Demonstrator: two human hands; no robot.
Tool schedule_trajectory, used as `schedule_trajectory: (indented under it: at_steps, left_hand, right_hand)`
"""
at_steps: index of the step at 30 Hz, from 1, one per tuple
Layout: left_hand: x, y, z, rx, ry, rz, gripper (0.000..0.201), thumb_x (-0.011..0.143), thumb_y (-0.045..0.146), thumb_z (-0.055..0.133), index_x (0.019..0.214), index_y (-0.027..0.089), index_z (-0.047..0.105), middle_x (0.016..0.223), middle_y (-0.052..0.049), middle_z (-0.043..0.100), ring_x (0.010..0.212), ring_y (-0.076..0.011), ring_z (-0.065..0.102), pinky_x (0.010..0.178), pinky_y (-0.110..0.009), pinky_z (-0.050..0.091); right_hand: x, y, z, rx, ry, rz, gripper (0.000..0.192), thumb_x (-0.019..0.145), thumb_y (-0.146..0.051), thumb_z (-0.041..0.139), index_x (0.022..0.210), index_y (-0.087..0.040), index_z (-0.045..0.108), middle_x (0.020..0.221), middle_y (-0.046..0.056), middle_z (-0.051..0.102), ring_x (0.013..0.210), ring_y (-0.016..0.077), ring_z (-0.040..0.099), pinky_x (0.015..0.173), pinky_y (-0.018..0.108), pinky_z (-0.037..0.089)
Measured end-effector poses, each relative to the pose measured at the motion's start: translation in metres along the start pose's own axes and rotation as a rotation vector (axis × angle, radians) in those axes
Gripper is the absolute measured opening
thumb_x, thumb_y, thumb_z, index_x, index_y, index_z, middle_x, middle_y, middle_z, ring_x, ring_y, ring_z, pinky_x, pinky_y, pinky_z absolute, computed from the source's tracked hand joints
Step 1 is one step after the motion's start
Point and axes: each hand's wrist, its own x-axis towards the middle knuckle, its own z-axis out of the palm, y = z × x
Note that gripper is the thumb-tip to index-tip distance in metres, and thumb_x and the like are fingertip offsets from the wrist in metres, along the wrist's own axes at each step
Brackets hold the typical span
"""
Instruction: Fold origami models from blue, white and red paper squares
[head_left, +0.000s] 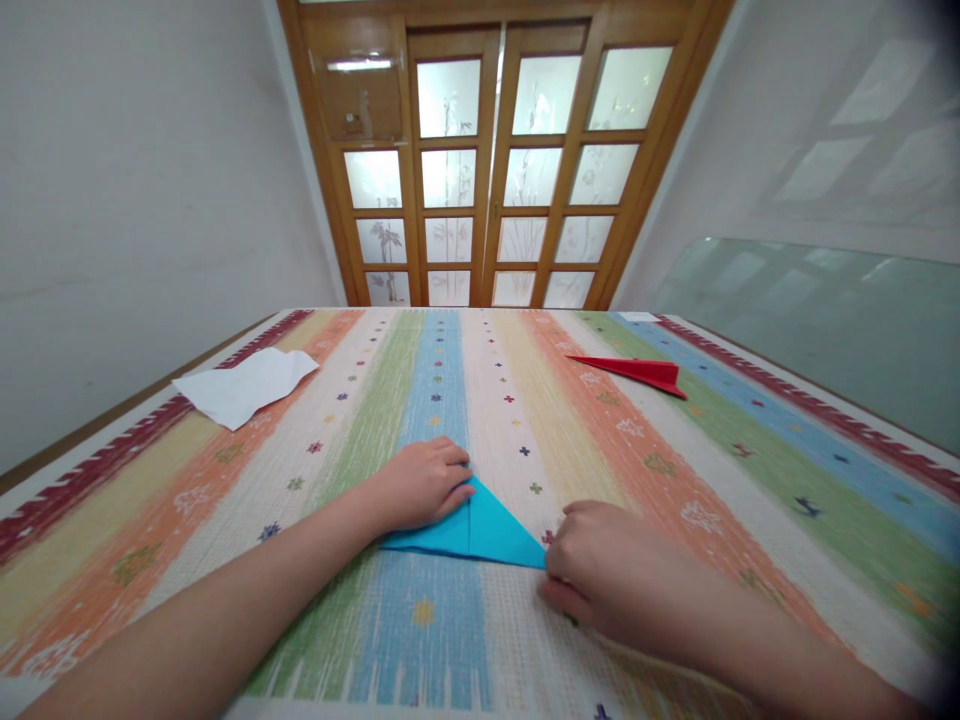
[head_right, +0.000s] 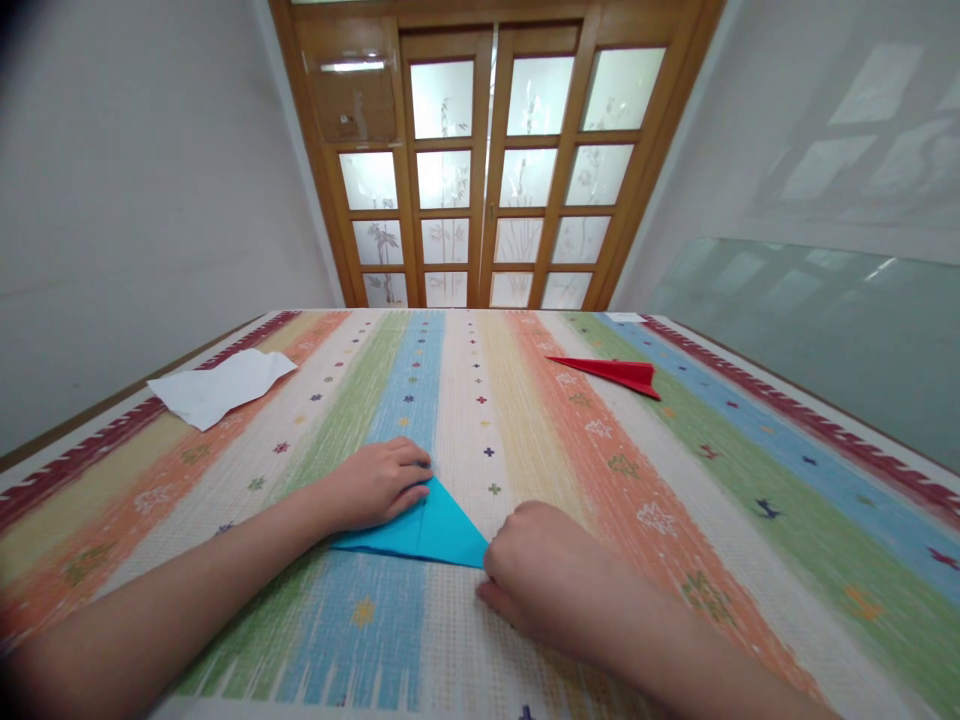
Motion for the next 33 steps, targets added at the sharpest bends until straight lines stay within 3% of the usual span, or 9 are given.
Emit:
schedule_trajectory:
  at_steps: [2, 5, 10, 15, 22, 28, 33]
  left_hand:
    - [0.0, 0.002, -0.003, 0.017, -0.022, -0.004, 0.035, 0.101, 0.037, 0.045, 0.109, 0.017, 0.073, 0.114, -0.014, 0.068, 0.109, -0.0297, 0.059, 0.094, -0.044, 0.046]
    - [0.001, 0.005, -0.006, 0.058, -0.061, -0.003, 0.038, 0.101, 0.041, 0.046, 0.112, 0.015, 0.071, 0.116, -0.016, 0.068, 0.109, -0.0315, 0.059, 0.093, -0.044, 0.046]
    - [-0.001, 0.012, -0.01, 0.06, -0.082, 0.023, 0.038, 0.099, 0.045, 0.049, 0.112, 0.016, 0.071, 0.116, -0.016, 0.067, 0.108, -0.0322, 0.059, 0.094, -0.045, 0.045]
    - [-0.003, 0.018, -0.016, -0.002, -0.129, 0.12, 0.05, 0.091, 0.054, 0.059, 0.12, 0.015, 0.069, 0.118, -0.018, 0.067, 0.108, -0.0353, 0.061, 0.098, -0.048, 0.043]
    - [-0.008, 0.019, -0.02, -0.06, -0.158, 0.124, 0.073, 0.078, 0.062, 0.07, 0.135, 0.017, 0.06, 0.131, -0.017, 0.063, 0.116, -0.0365, 0.059, 0.101, -0.048, 0.043]
    - [-0.009, 0.022, -0.027, -0.055, -0.182, 0.108, 0.064, 0.081, 0.046, 0.069, 0.137, 0.018, 0.057, 0.134, -0.016, 0.062, 0.117, -0.0338, 0.061, 0.102, -0.046, 0.044]
    - [-0.009, 0.023, -0.03, -0.08, -0.152, 0.14, 0.049, 0.08, 0.025, 0.062, 0.129, 0.019, 0.062, 0.125, -0.012, 0.068, 0.107, -0.0289, 0.066, 0.092, -0.039, 0.05]
  right_hand:
    - [0.005, 0.005, 0.003, 0.006, 0.013, 0.014, 0.027, 0.087, -0.033, 0.067, 0.062, -0.021, 0.069, 0.055, 0.006, 0.068, 0.045, 0.0186, 0.058, 0.049, 0.033, 0.026]
    - [0.014, 0.017, 0.012, 0.073, 0.144, 0.003, 0.032, 0.095, -0.033, 0.057, 0.067, -0.02, 0.066, 0.059, 0.004, 0.068, 0.049, 0.0156, 0.057, 0.052, 0.031, 0.026]
    - [0.022, 0.035, 0.035, 0.286, 0.326, 0.066, 0.023, 0.098, -0.033, 0.056, 0.086, -0.02, 0.07, 0.074, 0.003, 0.071, 0.068, 0.0164, 0.064, 0.062, 0.028, 0.037]
    - [0.028, 0.041, 0.05, 0.442, 0.342, 0.008, 0.014, 0.095, -0.029, 0.061, 0.094, -0.021, 0.073, 0.087, 0.004, 0.074, 0.084, 0.0184, 0.065, 0.076, 0.031, 0.045]
    - [0.035, 0.043, 0.056, 0.543, 0.351, -0.118, 0.016, 0.095, -0.016, 0.057, 0.099, -0.02, 0.072, 0.096, 0.005, 0.073, 0.095, 0.02, 0.064, 0.089, 0.036, 0.046]
    - [0.036, 0.044, 0.057, 0.57, 0.343, -0.15, 0.014, 0.095, -0.02, 0.059, 0.1, -0.022, 0.072, 0.098, 0.005, 0.074, 0.098, 0.0205, 0.065, 0.094, 0.039, 0.046]
    - [0.036, 0.044, 0.056, 0.578, 0.341, -0.118, 0.017, 0.097, -0.019, 0.055, 0.101, -0.022, 0.071, 0.096, 0.004, 0.074, 0.098, 0.0206, 0.065, 0.092, 0.038, 0.046]
